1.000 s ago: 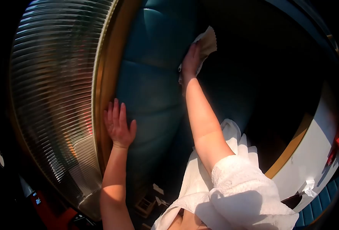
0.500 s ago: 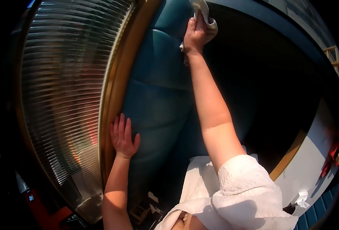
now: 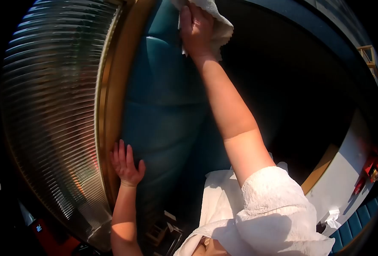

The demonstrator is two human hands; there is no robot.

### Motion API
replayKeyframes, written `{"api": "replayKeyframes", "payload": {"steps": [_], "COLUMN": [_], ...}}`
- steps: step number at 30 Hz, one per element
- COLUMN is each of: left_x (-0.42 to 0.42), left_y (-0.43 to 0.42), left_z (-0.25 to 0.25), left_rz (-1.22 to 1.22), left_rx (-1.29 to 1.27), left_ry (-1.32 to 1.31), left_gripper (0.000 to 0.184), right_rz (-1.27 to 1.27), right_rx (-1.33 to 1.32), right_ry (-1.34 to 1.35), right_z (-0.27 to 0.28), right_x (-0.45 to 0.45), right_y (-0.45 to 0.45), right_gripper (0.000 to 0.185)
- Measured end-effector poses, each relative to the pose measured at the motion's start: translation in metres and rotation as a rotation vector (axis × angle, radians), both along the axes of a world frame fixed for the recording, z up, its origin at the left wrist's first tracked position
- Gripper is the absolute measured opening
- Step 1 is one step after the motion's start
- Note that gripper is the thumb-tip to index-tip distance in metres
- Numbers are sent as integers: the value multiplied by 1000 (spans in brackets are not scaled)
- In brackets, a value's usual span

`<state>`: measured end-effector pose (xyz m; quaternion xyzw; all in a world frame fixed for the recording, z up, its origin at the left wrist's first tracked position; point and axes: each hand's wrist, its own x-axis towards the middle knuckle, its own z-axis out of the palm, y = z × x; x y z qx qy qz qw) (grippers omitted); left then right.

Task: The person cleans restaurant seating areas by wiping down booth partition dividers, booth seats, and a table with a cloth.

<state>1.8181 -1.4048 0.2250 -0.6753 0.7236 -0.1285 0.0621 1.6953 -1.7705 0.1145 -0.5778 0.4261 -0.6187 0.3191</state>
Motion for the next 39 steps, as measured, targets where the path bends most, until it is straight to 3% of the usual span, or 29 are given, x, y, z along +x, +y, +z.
{"api": "replayKeyframes", "payload": {"steps": [1,3,7,10,14,16,20,22,23,25,27,30,32,34,35,36,37,38,39], "left_x": [0,1,2,2,3,4,1,4,4,5,5,4,4,3,4,6,6,5,3], "left_y": [0,0,2,0,0,0,3,4,5,7,6,5,4,5,6,8,9,7,5], "left_z": [0,0,1,0,2,1,3,4,3,4,3,4,3,5,5,5,6,6,6], "left_rz": [-1,4,-8,-14,-17,-21,-1,-1,-6,10,-13,-18,-9,-5,-5,-1,5,5,-1], "left_rx": [-3,10,6,-6,7,22,53,50,50,65,64,66,46,72,68,77,83,81,79], "left_ry": [-10,-17,-23,-19,-27,-49,-90,-95,-94,-99,-72,-72,-73,-79,-77,-77,-81,-92,-93], "left_gripper": [53,53,53,53,53,54,56,56,56,56,56,56,56,56,56,56,56,56,55], "right_rz": [-177,-175,-221,-201,-62,-53,39,2,6,96,75,-37,-92,-144,-200,-283,-302,-278,-118], "right_rx": [-221,277,638,966,864,359,379,92,99,60,97,356,655,1062,1273,1397,1397,1343,837], "right_ry": [-259,-324,91,66,62,628,909,1007,1018,1421,1548,1503,1310,795,347,-19,-166,-147,411], "right_z": [-5,-95,-240,-279,-240,-254,-334,-330,-329,-337,-346,-350,-326,-285,-260,-235,-221,-211,-247], "right_x": [-9,-1,5,-6,-55,-58,-66,-85,-93,-114,-168,-290,-361,-388,-382,-369,-350,-326,-304], "right_y": [2,14,104,164,162,154,156,136,124,99,86,90,100,97,89,79,70,59,61], "right_gripper": [37,39,37,32,29,29,27,24,24,37,38,39,40,41,42,42,42,43,40]}}
